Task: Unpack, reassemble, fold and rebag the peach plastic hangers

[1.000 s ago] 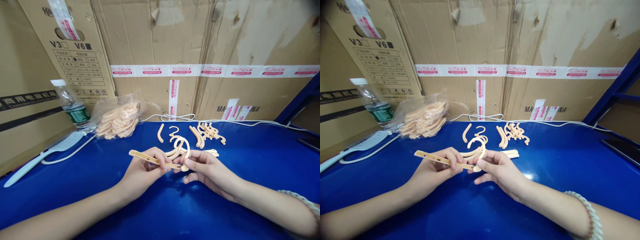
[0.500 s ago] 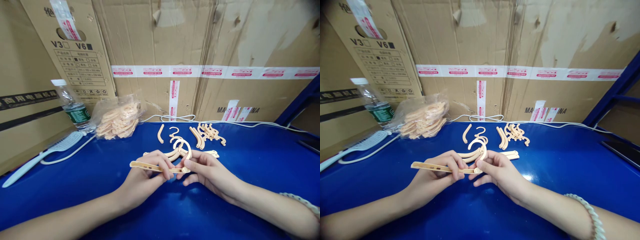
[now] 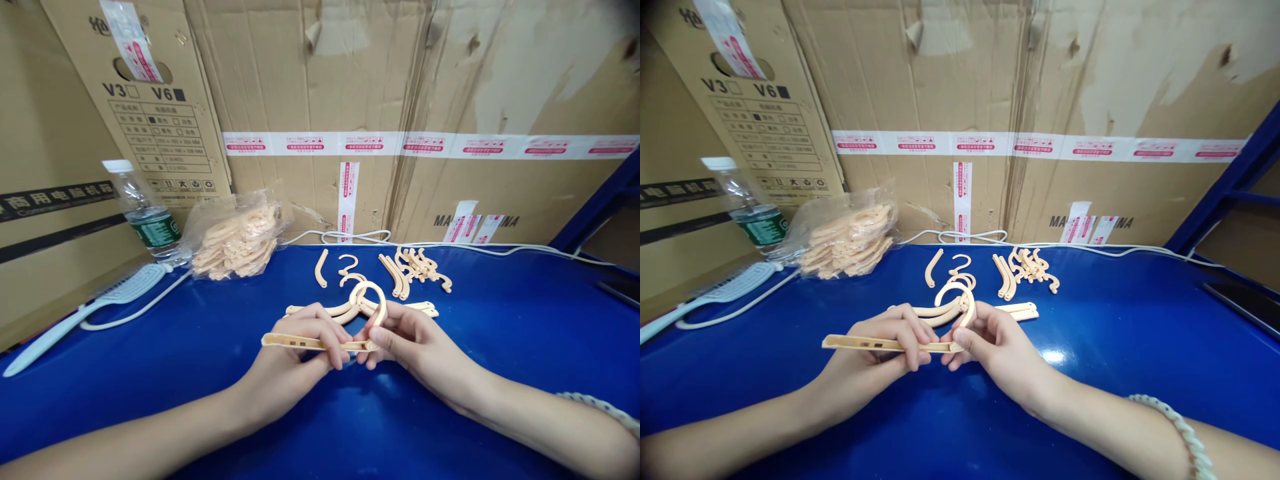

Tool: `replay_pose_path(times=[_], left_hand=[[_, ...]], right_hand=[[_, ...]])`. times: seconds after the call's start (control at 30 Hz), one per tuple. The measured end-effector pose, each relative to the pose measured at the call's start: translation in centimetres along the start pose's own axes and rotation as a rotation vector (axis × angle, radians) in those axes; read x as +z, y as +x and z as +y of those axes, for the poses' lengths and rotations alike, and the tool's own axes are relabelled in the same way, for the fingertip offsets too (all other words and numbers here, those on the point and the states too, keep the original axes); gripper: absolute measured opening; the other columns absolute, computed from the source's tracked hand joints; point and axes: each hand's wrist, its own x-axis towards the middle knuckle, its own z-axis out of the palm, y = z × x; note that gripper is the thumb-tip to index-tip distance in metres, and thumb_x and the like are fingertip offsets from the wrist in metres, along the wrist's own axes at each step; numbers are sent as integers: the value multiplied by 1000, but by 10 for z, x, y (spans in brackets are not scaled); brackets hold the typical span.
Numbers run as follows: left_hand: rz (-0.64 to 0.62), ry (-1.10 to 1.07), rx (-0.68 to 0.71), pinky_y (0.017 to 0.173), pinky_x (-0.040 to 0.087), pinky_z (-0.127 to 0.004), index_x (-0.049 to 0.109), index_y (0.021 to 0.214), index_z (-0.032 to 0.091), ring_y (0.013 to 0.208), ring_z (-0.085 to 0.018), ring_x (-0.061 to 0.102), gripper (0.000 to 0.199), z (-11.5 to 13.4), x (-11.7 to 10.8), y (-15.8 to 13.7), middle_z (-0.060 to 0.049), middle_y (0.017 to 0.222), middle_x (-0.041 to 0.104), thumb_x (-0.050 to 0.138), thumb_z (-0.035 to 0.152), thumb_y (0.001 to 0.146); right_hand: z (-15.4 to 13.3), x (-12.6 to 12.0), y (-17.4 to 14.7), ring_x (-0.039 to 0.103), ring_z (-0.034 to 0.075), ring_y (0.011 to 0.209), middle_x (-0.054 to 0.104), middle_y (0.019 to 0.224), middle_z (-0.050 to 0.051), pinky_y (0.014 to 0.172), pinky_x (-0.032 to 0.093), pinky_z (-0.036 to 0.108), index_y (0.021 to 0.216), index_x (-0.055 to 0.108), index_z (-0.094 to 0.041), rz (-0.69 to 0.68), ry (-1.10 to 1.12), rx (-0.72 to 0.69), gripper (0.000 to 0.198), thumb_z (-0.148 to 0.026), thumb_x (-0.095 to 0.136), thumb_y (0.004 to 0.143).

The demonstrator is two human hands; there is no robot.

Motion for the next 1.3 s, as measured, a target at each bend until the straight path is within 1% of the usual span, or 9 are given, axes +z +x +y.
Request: replay_pose_path(times=[0.23, 0.47, 0.63, 0.77, 0.9, 0.97, 1.07, 1.17, 1.3], left_hand=[[-5, -11, -26, 82, 48, -29, 66, 62, 20, 85, -17, 66, 26, -3, 2, -1, 0, 80, 67, 66, 4, 82], [0, -22, -60, 82, 49, -30, 66, 60, 21, 84, -18, 66, 24, -1, 4, -1, -1, 79, 66, 66, 10, 82], [34, -76, -152, 76, 50, -29, 65, 60, 21, 83, -19, 64, 20, 0, 7, -1, -1, 76, 65, 70, 18, 79], [76, -81, -261, 68, 48, -28, 65, 71, 20, 74, -17, 62, 11, 0, 7, 0, 0, 75, 62, 73, 25, 76], [110, -267, -322, 67, 51, -27, 58, 76, 19, 71, -15, 62, 18, 1, 7, 3, 3, 74, 59, 75, 26, 73], [145, -300, -323, 68, 52, -26, 58, 79, 19, 71, -14, 62, 20, 1, 7, 4, 4, 76, 58, 76, 24, 71], [169, -319, -329, 67, 53, -26, 57, 85, 19, 72, -14, 62, 25, 0, 7, 5, 3, 78, 58, 77, 22, 70], [160, -330, -347, 70, 53, -26, 57, 88, 19, 78, -15, 63, 28, -3, 7, 4, 3, 80, 60, 77, 22, 69], [89, -380, -416, 73, 54, -29, 56, 95, 18, 81, -17, 67, 36, -6, 9, 4, 1, 85, 65, 79, 21, 67]], right_hand=[[1, -1, -2, 68, 15, 66, 67, 75, 2, 70, 57, 31, 81, 56, -18, 45, -122, -7, 41, -54, 74, 76], [3, 0, -2, 67, 16, 63, 65, 68, 0, 67, 56, 31, 80, 54, -20, 48, -180, -60, 37, -52, 71, 79], [4, -1, -3, 65, 15, 60, 64, 63, -1, 65, 55, 30, 80, 55, -20, 57, -209, -99, 32, -48, 70, 82], [3, 2, -3, 63, 13, 61, 66, 68, 1, 65, 55, 29, 81, 58, -19, 42, -197, -128, 29, -45, 69, 83], [0, 6, -4, 59, 11, 65, 63, 75, 1, 64, 53, 25, 76, 62, -18, 47, -226, -169, 25, -40, 71, 82], [0, 7, -3, 56, 11, 67, 60, 78, 1, 61, 51, 23, 74, 62, -18, 66, -232, -189, 24, -39, 73, 80], [1, 6, -3, 54, 11, 65, 59, 74, 0, 54, 49, 21, 76, 62, -19, 78, -209, -179, 25, -40, 74, 78], [2, 4, -2, 54, 10, 60, 60, 70, -1, 52, 51, 21, 77, 62, -18, 57, -163, -140, 27, -41, 76, 77], [3, 6, -2, 60, 11, 59, 64, 67, -1, 57, 55, 23, 77, 65, -16, 19, -111, -90, 27, -37, 81, 72]])
